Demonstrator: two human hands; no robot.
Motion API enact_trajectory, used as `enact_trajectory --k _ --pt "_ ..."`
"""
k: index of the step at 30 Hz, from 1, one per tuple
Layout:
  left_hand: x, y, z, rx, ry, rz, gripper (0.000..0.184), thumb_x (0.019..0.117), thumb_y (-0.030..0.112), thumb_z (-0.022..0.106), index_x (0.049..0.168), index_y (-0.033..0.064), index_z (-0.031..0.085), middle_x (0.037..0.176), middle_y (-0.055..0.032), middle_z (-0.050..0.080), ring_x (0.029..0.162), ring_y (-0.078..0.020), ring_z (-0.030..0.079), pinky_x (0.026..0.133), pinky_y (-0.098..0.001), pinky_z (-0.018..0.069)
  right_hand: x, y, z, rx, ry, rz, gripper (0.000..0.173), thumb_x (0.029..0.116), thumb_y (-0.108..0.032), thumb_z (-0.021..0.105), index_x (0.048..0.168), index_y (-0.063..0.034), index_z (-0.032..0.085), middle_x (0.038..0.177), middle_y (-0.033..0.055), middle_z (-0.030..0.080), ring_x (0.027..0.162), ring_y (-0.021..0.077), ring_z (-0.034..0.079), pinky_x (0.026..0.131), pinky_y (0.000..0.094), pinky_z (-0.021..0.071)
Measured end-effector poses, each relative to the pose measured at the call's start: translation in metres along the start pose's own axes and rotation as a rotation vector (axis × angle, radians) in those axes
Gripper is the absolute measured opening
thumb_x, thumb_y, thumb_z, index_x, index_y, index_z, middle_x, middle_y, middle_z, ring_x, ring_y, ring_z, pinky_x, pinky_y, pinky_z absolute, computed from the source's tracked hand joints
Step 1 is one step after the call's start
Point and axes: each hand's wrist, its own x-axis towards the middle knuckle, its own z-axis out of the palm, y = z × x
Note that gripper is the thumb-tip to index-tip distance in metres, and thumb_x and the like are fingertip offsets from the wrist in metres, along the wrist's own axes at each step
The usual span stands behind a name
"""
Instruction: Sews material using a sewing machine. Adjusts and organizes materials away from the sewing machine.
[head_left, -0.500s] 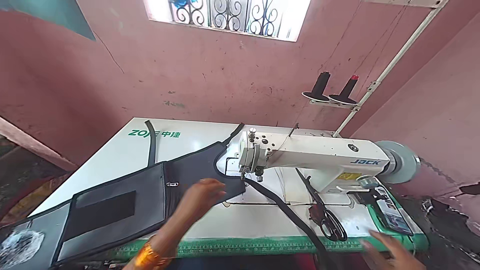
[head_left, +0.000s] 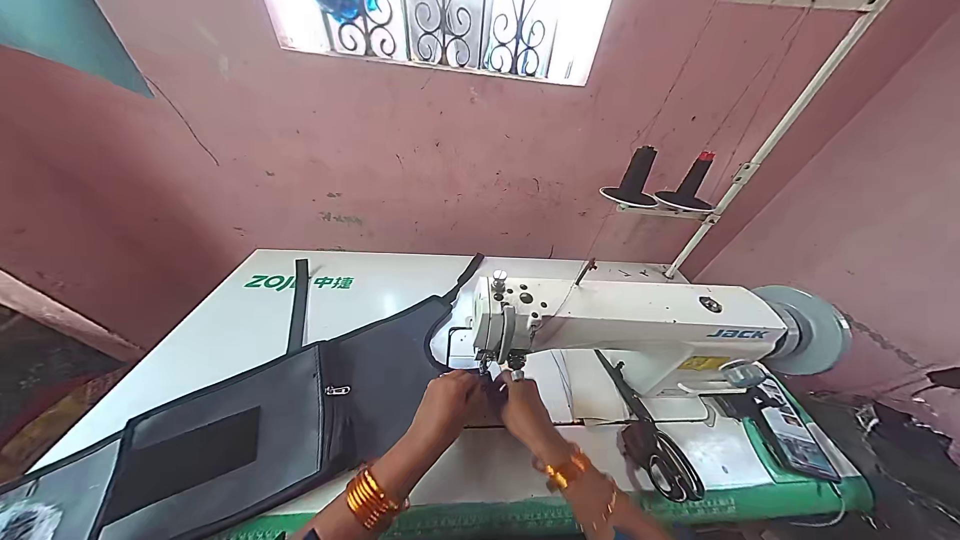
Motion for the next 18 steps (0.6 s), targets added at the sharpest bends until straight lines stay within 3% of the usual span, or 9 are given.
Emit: enact_trajectory --k 2,3,5,7,10,12,14,18 --pt "-0.007 0.003 0.014 0.110 -0.030 0.055 0.022 0.0987 0.005 0.057 0.101 -0.0014 0.078 0.103 -0.0187 0.075 0.102 -0.0366 0.072 0.088 -0.0518 0.0579 -0.022 0.015 0.024 0.128 0.165 -0.132 0.028 0.0961 -0.002 0.058 0.122 0.0028 0.069 0.093 0.0187 0.073 0.084 0.0298 0.071 0.081 0.0446 0.0557" --pt "-0.011 0.006 0.020 0.182 -0.089 0.051 0.024 0.0994 0.002 0.055 0.108 0.0008 0.077 0.111 -0.0171 0.073 0.110 -0.0362 0.069 0.089 -0.0500 0.0575 -0.031 0.021 0.035 0.119 0.237 -0.204 0.030 0.0941 0.001 0.058 0.121 0.0035 0.070 0.092 0.0188 0.075 0.083 0.0303 0.073 0.079 0.0455 0.0575" --pt "-0.019 0.010 0.027 0.250 -0.100 0.056 0.025 0.0967 -0.003 0.055 0.110 0.0007 0.076 0.116 -0.0162 0.072 0.114 -0.0360 0.067 0.090 -0.0473 0.0578 -0.047 0.017 0.040 -0.051 0.183 -0.230 0.039 0.0919 0.006 0.055 0.129 0.0073 0.065 0.101 0.0242 0.073 0.094 0.0376 0.073 0.087 0.0502 0.0572" --pt "-0.024 0.007 0.032 0.188 0.015 0.085 0.023 0.0938 -0.005 0.058 0.104 -0.0006 0.077 0.112 -0.0165 0.074 0.109 -0.0355 0.070 0.091 -0.0471 0.0579 -0.055 0.005 0.032 -0.249 -0.010 -0.144 0.042 0.0969 0.002 0.051 0.139 0.0065 0.056 0.114 0.0250 0.069 0.106 0.0389 0.069 0.093 0.0492 0.0540" --pt "-0.028 0.006 0.032 0.215 0.057 0.165 0.032 0.0926 -0.007 0.058 0.118 0.0029 0.074 0.128 -0.0134 0.071 0.119 -0.0342 0.068 0.090 -0.0488 0.0592 -0.060 0.011 0.035 -0.248 0.037 -0.218 0.035 0.0956 0.000 0.054 0.128 0.0097 0.063 0.107 0.0270 0.069 0.100 0.0406 0.070 0.088 0.0503 0.0559" --pt "-0.031 0.006 0.034 0.249 0.046 0.178 0.029 0.0923 -0.004 0.059 0.114 0.0035 0.076 0.125 -0.0111 0.072 0.120 -0.0332 0.067 0.091 -0.0507 0.0589 -0.064 0.020 0.042 -0.087 0.187 -0.297 0.022 0.0914 0.001 0.057 0.107 0.0084 0.071 0.090 0.0244 0.071 0.088 0.0390 0.073 0.080 0.0508 0.0582" --pt "-0.030 0.006 0.037 0.221 0.103 0.179 0.024 0.0912 -0.003 0.060 0.107 0.0010 0.078 0.118 -0.0137 0.075 0.114 -0.0364 0.070 0.089 -0.0562 0.0583 -0.073 0.018 0.038 0.116 0.184 -0.270 0.019 0.0949 0.000 0.056 0.102 0.0081 0.071 0.087 0.0223 0.071 0.085 0.0352 0.072 0.080 0.0489 0.0570" --pt "-0.024 0.003 0.046 0.161 0.232 0.232 0.022 0.0888 -0.005 0.057 0.097 -0.0045 0.078 0.103 -0.0210 0.077 0.099 -0.0435 0.073 0.081 -0.0619 0.0567 -0.099 0.010 0.031 0.519 0.043 -0.226 0.023 0.0998 0.001 0.054 0.113 0.0145 0.067 0.088 0.0240 0.070 0.074 0.0281 0.068 0.074 0.0419 0.0570"
